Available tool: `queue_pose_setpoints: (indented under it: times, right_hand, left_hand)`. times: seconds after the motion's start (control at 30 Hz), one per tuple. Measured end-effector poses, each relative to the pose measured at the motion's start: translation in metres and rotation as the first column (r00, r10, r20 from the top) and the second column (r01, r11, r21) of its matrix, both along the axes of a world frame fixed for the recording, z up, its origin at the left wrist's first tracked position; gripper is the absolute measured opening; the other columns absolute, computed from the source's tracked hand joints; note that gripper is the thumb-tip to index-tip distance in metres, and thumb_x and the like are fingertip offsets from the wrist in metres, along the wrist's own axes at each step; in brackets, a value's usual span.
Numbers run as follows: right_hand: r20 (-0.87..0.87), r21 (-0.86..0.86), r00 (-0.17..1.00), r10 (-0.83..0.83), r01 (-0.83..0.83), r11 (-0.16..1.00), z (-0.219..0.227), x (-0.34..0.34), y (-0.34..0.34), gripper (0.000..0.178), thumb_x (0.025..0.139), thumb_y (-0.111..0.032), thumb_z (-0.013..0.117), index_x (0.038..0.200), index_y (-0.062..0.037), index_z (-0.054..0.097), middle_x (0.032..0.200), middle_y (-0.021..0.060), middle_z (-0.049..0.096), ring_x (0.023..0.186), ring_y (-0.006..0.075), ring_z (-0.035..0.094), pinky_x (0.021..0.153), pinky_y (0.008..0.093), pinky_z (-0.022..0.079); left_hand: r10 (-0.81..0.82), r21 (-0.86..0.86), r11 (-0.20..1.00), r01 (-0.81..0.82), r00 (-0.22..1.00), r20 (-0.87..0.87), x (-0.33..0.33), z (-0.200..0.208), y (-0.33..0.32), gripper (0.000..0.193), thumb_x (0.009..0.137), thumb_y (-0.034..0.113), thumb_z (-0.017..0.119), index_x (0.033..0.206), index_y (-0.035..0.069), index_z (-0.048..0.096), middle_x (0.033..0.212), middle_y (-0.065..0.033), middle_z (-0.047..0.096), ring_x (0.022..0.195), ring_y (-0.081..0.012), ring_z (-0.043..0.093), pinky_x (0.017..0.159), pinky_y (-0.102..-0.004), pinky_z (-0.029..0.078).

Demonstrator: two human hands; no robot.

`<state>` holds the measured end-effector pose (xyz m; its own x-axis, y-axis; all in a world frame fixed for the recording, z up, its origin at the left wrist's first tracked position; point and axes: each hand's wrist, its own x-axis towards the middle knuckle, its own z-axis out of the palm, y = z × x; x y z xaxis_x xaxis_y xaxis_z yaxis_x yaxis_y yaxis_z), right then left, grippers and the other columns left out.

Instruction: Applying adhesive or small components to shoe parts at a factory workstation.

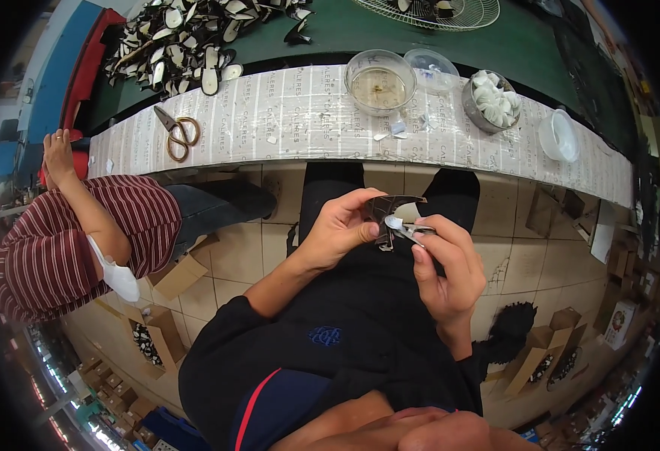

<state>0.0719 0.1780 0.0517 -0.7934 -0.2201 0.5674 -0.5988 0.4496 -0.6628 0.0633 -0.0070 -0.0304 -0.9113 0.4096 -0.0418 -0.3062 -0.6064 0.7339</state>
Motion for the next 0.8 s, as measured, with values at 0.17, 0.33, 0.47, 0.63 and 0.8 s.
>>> queue_pose_setpoints:
  times: [0.17, 0.33, 0.47, 0.63, 0.8]
  right_hand:
    - [0.014, -0.053, 1.0, 0.023, -0.022, 0.998, 0.002, 0.005, 0.004, 0.018, 0.078, 0.003, 0.07, 0.095, 0.0043, 0.062, 0.096, 0.0193, 0.066, 0.075, 0.0271, 0.067, 0.062, 0.0309, 0.056]
    - [0.067, -0.136, 0.997, 0.042, -0.032, 0.99, 0.003, 0.013, 0.006, 0.017, 0.079, 0.002, 0.069, 0.094, 0.0039, 0.062, 0.095, 0.0197, 0.067, 0.077, 0.0267, 0.068, 0.064, 0.0306, 0.055]
    - [0.145, -0.281, 0.989, 0.006, 0.035, 0.959, -0.002, 0.025, 0.016, 0.012, 0.089, -0.009, 0.063, 0.093, 0.0017, 0.06, 0.095, 0.0204, 0.066, 0.072, 0.0208, 0.064, 0.062, 0.0278, 0.053]
    - [0.185, -0.683, 0.965, -0.187, 0.263, 0.682, -0.014, 0.029, 0.035, 0.023, 0.095, -0.024, 0.056, 0.095, -0.0009, 0.054, 0.099, 0.0204, 0.06, 0.059, 0.0105, 0.052, 0.041, 0.0178, 0.037]
    - [0.305, -0.731, 0.94, -0.15, 0.332, 0.596, -0.025, 0.036, 0.041, 0.026, 0.101, -0.021, 0.046, 0.098, 0.003, 0.053, 0.11, 0.0196, 0.054, 0.063, 0.0103, 0.043, 0.053, 0.0215, 0.036]
  left_hand:
    - [0.051, -0.038, 0.998, -0.052, 0.999, -0.007, -0.001, 0.001, 0.004, 0.044, 0.088, 0.014, 0.069, 0.126, 0.0, 0.053, 0.113, -0.0053, 0.06, 0.104, -0.0134, 0.057, 0.091, -0.029, 0.047]
    - [0.046, -0.039, 0.998, -0.045, 0.999, 0.001, 0.001, 0.0, 0.003, 0.046, 0.088, 0.017, 0.069, 0.127, 0.0, 0.051, 0.112, -0.0063, 0.061, 0.102, -0.0155, 0.059, 0.091, -0.0311, 0.048]
    - [0.031, -0.01, 0.999, -0.03, 0.999, 0.014, 0.001, -0.003, 0.001, 0.048, 0.088, 0.019, 0.069, 0.128, 0.001, 0.049, 0.114, -0.0103, 0.061, 0.099, -0.021, 0.063, 0.086, -0.0337, 0.052]
    - [-0.158, 0.399, 0.907, 0.133, 0.987, 0.032, 0.004, -0.001, 0.0, 0.045, 0.085, 0.021, 0.071, 0.123, 0.006, 0.05, 0.115, -0.0149, 0.06, 0.097, -0.029, 0.065, 0.074, -0.0387, 0.057]
    - [-0.241, 0.594, 0.764, 0.252, 0.965, -0.101, 0.009, 0.009, 0.0, 0.028, 0.087, 0.019, 0.069, 0.106, 0.007, 0.051, 0.105, -0.0181, 0.057, 0.088, -0.0329, 0.065, 0.067, -0.0406, 0.058]
